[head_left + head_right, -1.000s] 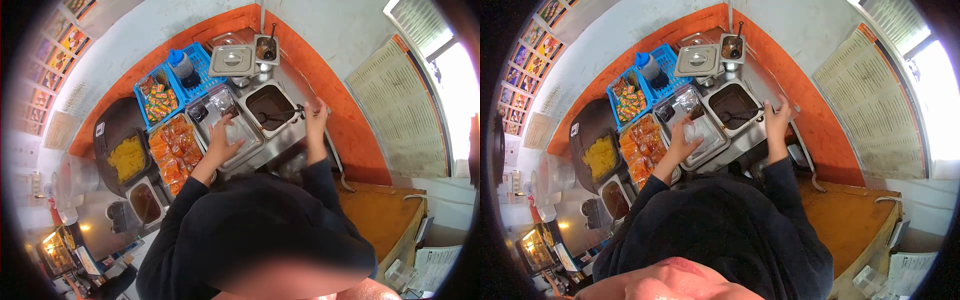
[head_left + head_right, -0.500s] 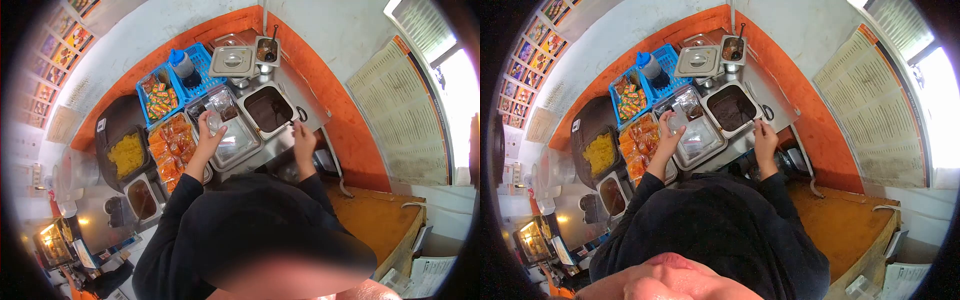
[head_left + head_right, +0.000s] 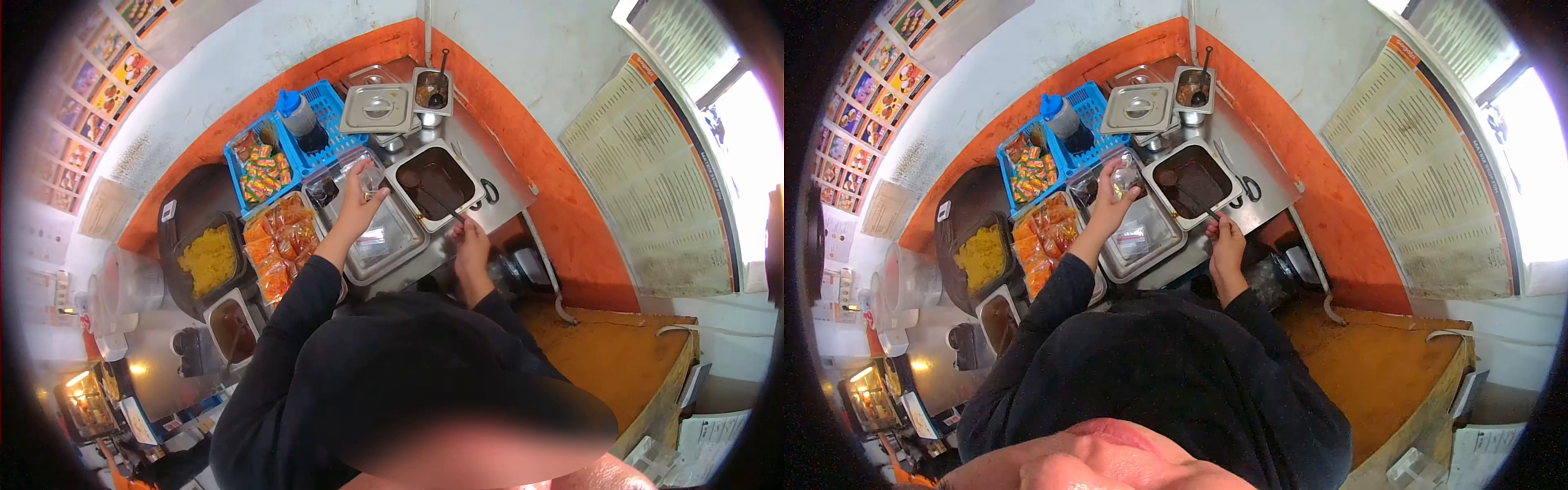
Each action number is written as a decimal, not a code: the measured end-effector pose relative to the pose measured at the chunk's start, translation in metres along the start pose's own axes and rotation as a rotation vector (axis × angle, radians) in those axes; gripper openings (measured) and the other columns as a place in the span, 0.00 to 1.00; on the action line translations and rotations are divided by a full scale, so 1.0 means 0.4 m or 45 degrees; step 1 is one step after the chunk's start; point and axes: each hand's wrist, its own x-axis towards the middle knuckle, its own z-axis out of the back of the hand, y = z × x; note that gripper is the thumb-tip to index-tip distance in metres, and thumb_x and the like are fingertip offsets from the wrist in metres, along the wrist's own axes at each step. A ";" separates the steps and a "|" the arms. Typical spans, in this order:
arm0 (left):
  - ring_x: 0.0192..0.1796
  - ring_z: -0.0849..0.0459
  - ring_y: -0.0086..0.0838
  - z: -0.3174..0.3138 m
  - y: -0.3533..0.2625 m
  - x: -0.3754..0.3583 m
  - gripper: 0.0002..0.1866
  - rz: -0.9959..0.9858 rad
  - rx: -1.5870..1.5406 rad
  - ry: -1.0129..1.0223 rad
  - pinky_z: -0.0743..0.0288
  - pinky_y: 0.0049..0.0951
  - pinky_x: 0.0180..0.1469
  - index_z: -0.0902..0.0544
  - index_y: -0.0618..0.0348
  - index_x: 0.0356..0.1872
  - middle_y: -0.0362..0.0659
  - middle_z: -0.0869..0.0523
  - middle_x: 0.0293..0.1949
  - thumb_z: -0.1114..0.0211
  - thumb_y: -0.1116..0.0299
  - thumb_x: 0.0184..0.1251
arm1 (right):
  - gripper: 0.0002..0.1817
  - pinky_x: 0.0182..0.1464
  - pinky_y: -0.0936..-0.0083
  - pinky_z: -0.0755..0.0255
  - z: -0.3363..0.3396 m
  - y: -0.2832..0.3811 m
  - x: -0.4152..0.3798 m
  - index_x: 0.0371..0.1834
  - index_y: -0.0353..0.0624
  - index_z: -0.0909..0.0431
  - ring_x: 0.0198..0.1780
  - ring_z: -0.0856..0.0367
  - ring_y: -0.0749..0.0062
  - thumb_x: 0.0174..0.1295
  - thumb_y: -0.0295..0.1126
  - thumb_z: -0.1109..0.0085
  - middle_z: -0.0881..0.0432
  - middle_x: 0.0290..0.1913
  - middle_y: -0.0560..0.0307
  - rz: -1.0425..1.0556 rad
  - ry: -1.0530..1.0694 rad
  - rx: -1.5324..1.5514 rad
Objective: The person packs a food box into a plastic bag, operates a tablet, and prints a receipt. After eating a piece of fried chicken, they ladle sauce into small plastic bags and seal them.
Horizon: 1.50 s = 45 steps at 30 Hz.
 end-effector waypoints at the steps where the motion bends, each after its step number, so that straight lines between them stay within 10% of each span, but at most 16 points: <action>1: 0.60 0.38 0.30 -0.007 0.016 0.010 0.31 -0.018 -0.001 0.033 0.46 0.28 0.62 0.41 0.58 0.59 0.44 0.36 0.55 0.36 0.73 0.55 | 0.14 0.35 0.83 0.29 -0.001 0.010 -0.003 0.45 0.34 0.28 0.28 0.27 0.81 0.66 0.34 0.53 0.24 0.31 0.60 -0.007 -0.002 0.047; 31: 0.55 0.33 0.32 -0.161 0.048 0.138 0.31 -0.084 -0.165 0.199 0.41 0.28 0.58 0.39 0.59 0.58 0.47 0.30 0.50 0.34 0.69 0.54 | 0.13 0.34 0.84 0.32 -0.099 0.276 -0.128 0.43 0.35 0.28 0.27 0.29 0.81 0.65 0.35 0.51 0.25 0.28 0.61 0.474 0.033 0.184; 45: 0.57 0.34 0.31 -0.176 0.017 0.135 0.33 0.047 -0.185 0.261 0.42 0.27 0.58 0.44 0.62 0.59 0.46 0.32 0.53 0.36 0.66 0.57 | 0.08 0.35 0.82 0.30 -0.123 0.302 -0.145 0.40 0.35 0.24 0.31 0.24 0.77 0.62 0.28 0.48 0.22 0.30 0.57 0.977 0.269 -0.606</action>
